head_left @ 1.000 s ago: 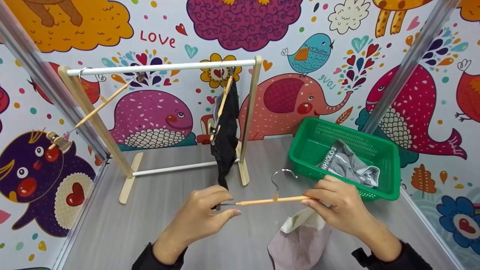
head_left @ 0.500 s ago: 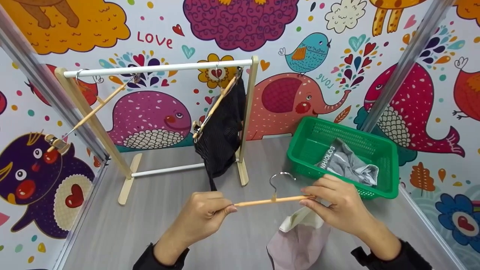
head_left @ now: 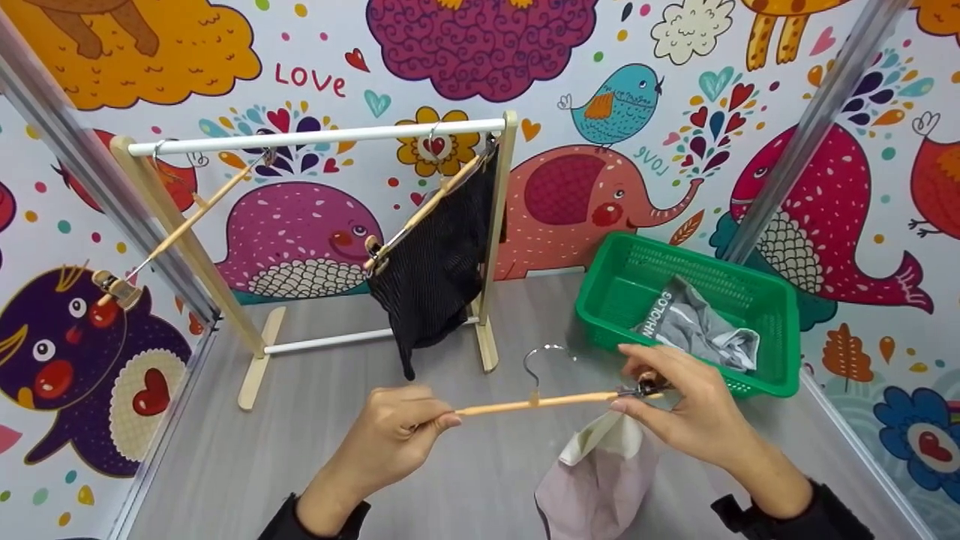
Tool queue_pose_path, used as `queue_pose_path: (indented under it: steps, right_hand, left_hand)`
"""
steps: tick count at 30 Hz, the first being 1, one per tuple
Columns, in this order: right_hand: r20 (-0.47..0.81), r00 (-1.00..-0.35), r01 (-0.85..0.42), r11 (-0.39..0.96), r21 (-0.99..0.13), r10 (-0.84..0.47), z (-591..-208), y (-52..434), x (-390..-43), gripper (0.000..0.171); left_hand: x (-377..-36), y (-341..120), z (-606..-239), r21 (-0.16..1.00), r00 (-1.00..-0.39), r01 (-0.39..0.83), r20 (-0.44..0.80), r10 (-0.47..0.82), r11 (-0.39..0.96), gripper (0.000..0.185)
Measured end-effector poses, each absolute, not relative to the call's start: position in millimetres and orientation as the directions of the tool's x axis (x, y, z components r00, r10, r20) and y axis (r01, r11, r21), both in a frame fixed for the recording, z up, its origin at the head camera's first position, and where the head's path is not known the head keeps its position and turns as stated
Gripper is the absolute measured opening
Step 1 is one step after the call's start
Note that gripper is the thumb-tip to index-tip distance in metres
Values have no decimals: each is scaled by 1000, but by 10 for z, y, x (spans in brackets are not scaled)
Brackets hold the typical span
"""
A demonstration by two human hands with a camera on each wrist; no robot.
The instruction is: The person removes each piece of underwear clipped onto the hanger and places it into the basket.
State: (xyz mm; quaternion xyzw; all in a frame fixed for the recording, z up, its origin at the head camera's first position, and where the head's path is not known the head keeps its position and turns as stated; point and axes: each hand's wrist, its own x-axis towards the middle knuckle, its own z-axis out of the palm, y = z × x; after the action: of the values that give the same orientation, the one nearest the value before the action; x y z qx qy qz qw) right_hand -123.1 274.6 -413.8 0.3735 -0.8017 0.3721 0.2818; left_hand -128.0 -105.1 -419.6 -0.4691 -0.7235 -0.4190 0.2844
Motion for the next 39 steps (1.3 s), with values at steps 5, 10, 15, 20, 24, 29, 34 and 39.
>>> queue_pose_path:
  steps: [5, 10, 15, 20, 24, 29, 34, 39]
  right_hand:
    - [723, -576, -807, 407, -428, -381, -4168, 2770, -1226, 70]
    - [740, -558, -818, 396, -417, -376, -4176, 2787, -1240, 59]
    - [755, -540, -830, 386, -403, -372, -4175, 2796, -1247, 42]
    - [764, -535, -835, 361, -415, -360, -4179, 2785, -1245, 29]
    - [758, -551, -831, 317, -458, -350, -4190, 2775, -1238, 31]
    - [766, -545, -837, 277, -472, -341, -4204, 2771, -1244, 30]
    - [797, -509, -859, 251, -446, -325, -4196, 2749, -1255, 21]
    - [830, -463, -885, 213, -414, -310, -4147, 2698, -1250, 21]
  left_hand:
    - [-1269, -1079, -4202, 364, -423, 906, 793, 438, 216, 24]
    - [-1261, -1101, -4214, 398, -462, 887, 775, 430, 236, 28]
    - [-1271, -1112, -4232, 389, -444, 896, 790, 423, 215, 25]
    - [-1275, -1118, -4243, 392, -443, 896, 790, 423, 208, 24]
    - [-1274, -1114, -4246, 391, -441, 897, 794, 419, 204, 24]
    - [-1273, -1107, -4252, 393, -437, 899, 798, 415, 193, 15]
    - [-1263, -1102, -4253, 405, -443, 896, 794, 417, 181, 20]
    - [-1260, -1100, -4256, 404, -443, 896, 794, 416, 184, 10]
